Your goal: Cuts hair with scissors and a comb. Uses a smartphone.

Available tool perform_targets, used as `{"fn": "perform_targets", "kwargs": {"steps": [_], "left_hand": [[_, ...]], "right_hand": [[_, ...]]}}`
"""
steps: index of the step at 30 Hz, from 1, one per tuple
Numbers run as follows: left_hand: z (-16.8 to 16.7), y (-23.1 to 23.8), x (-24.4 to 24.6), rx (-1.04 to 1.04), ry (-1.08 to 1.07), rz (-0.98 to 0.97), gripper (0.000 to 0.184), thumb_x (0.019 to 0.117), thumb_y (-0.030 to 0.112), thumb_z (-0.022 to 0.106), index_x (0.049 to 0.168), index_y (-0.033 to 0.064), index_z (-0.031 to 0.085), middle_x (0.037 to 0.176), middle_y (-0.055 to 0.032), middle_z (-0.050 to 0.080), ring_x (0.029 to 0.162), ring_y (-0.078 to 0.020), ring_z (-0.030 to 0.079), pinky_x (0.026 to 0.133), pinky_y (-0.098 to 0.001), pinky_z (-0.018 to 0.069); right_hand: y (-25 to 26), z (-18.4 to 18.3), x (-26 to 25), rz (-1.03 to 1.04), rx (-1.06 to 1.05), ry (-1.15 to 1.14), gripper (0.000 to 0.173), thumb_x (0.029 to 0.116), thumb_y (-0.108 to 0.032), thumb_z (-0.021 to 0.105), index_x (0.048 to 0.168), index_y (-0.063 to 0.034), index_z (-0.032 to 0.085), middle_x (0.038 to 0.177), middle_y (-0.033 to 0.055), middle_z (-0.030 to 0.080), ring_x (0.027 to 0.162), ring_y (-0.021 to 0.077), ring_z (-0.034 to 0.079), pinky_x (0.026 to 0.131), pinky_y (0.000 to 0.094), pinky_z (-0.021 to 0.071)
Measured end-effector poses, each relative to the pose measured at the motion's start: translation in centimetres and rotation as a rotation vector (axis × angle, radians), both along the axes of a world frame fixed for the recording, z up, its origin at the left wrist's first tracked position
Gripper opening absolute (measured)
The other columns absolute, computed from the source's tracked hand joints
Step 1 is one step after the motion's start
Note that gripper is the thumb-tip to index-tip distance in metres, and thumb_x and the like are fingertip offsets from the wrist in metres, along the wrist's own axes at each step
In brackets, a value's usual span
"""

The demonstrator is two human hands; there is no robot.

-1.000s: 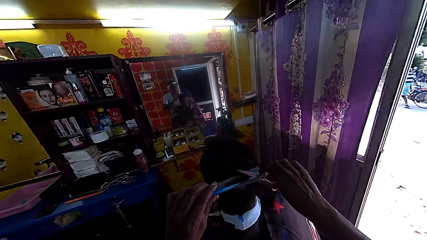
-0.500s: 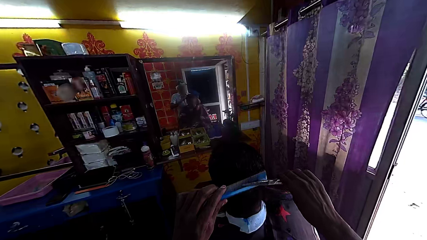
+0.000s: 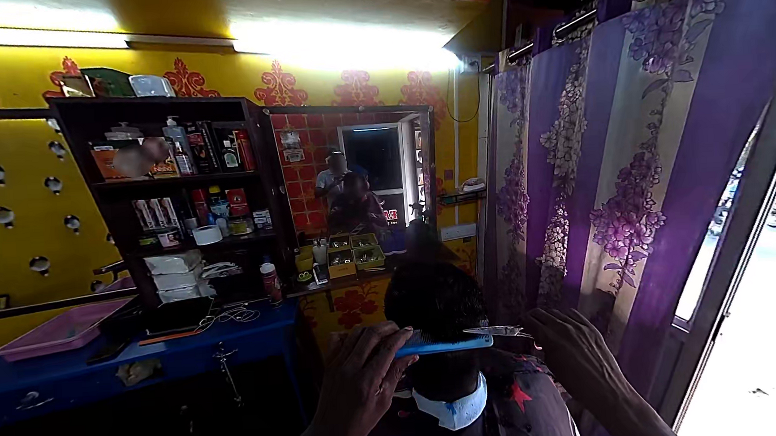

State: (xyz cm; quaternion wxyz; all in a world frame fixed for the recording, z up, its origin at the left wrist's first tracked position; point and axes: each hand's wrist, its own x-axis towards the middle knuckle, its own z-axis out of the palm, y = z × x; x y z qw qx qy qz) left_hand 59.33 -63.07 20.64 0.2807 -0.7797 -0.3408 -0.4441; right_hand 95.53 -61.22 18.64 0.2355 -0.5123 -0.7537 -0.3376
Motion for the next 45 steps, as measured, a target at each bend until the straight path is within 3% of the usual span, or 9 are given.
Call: {"fn": "perform_targets", "kwargs": {"steps": [5, 12, 18, 23, 28, 32, 34, 38, 45], "left_hand": [[-0.3, 0.3, 0.4, 0.084, -0.023, -0.007, 0.032, 0.0962, 0.041, 0.068, 0.125, 0.0281, 0.07, 0.117, 0.0053, 0.068, 0.097, -0.0119, 0.061, 0.082, -0.0357, 0.0418], [-0.5, 0.1, 0.6, 0.145, -0.026, -0.015, 0.032, 0.096, 0.037, 0.069, 0.127, 0.0283, 0.067, 0.116, 0.0048, 0.067, 0.097, -0.0116, 0.06, 0.083, -0.0351, 0.0412], [-2.3, -1.4, 0.0, 0.017, 0.14, -0.13, 0.033, 0.0974, 0.046, 0.065, 0.126, 0.0294, 0.066, 0.117, 0.0067, 0.066, 0.099, -0.0104, 0.06, 0.087, -0.0339, 0.0435], [-0.5, -0.4, -0.4, -0.044, 0.053, -0.056, 0.035, 0.0971, 0.047, 0.064, 0.125, 0.0267, 0.07, 0.117, 0.0034, 0.068, 0.098, -0.0143, 0.062, 0.082, -0.0383, 0.0448], [2.1, 0.7, 0.1, 0.056, -0.024, 0.021, 0.033, 0.0982, 0.046, 0.062, 0.122, 0.0251, 0.072, 0.112, 0.0018, 0.07, 0.096, -0.0145, 0.062, 0.08, -0.037, 0.0435], [2.3, 1.3, 0.2, 0.127, -0.01, 0.009, 0.03, 0.0971, 0.043, 0.066, 0.122, 0.0273, 0.072, 0.113, 0.0045, 0.068, 0.095, -0.0119, 0.061, 0.081, -0.0362, 0.0423], [2.1, 1.3, 0.2, 0.167, 0.004, -0.006, 0.028, 0.0974, 0.041, 0.066, 0.121, 0.027, 0.071, 0.113, 0.004, 0.067, 0.096, -0.0117, 0.06, 0.083, -0.0357, 0.0413], [1.9, 1.0, 0.0, 0.194, 0.013, -0.033, 0.028, 0.0974, 0.038, 0.067, 0.121, 0.0246, 0.071, 0.113, 0.0023, 0.067, 0.098, -0.0122, 0.06, 0.084, -0.035, 0.0414], [1.7, -0.9, 0.9, 0.159, -0.055, 0.086, 0.03, 0.0995, 0.039, 0.062, 0.121, 0.0193, 0.069, 0.111, -0.0047, 0.066, 0.093, -0.0185, 0.061, 0.083, -0.0406, 0.0403]], "right_hand": [[-0.2, 0.9, -1.7, -0.044, -0.131, -0.041, 0.042, 0.0708, -0.023, 0.088, 0.109, -0.0169, 0.07, 0.104, 0.0012, 0.07, 0.095, 0.0231, 0.068, 0.076, 0.0427, 0.0548], [-0.4, 0.3, -2.0, -0.03, -0.066, -0.063, 0.023, 0.0877, 0.002, 0.067, 0.1, -0.0175, 0.07, 0.091, -0.0008, 0.07, 0.083, 0.0198, 0.068, 0.073, 0.0372, 0.0544], [-0.2, -1.1, 0.9, -0.079, 0.02, 0.006, 0.029, 0.0877, -0.003, 0.068, 0.108, -0.0231, 0.071, 0.102, -0.0048, 0.071, 0.092, 0.0171, 0.069, 0.079, 0.0391, 0.0538], [-0.7, 0.6, 1.2, 0.004, 0.087, 0.032, 0.028, 0.0807, 0.0, 0.074, 0.101, -0.019, 0.073, 0.092, -0.0027, 0.072, 0.08, 0.0186, 0.07, 0.072, 0.0413, 0.0553], [-2.8, 4.7, -1.1, -0.014, -0.147, 0.003, 0.026, 0.0865, 0.004, 0.07, 0.106, -0.0108, 0.076, 0.101, 0.0071, 0.076, 0.088, 0.0276, 0.074, 0.081, 0.0489, 0.0551], [-0.9, 3.7, -0.7, 0.002, -0.082, -0.082, 0.045, 0.0649, -0.019, 0.093, 0.105, -0.0184, 0.073, 0.099, -0.0005, 0.072, 0.089, 0.0211, 0.07, 0.078, 0.0446, 0.0546], [-1.1, 4.1, -2.0, -0.019, -0.12, -0.103, 0.049, 0.0639, -0.024, 0.094, 0.107, -0.0172, 0.073, 0.102, 0.0007, 0.072, 0.093, 0.0225, 0.069, 0.078, 0.0441, 0.0544], [-1.2, 3.4, -3.1, 0.048, 0.016, -0.119, 0.034, 0.0683, 0.001, 0.086, 0.095, -0.0157, 0.073, 0.085, 0.0007, 0.07, 0.077, 0.0213, 0.069, 0.069, 0.0402, 0.0551], [-1.8, 2.7, -3.0, 0.071, -0.047, 0.162, 0.028, 0.0749, 0.006, 0.08, 0.094, -0.0131, 0.075, 0.085, 0.003, 0.074, 0.077, 0.0242, 0.071, 0.074, 0.0471, 0.0572]]}}
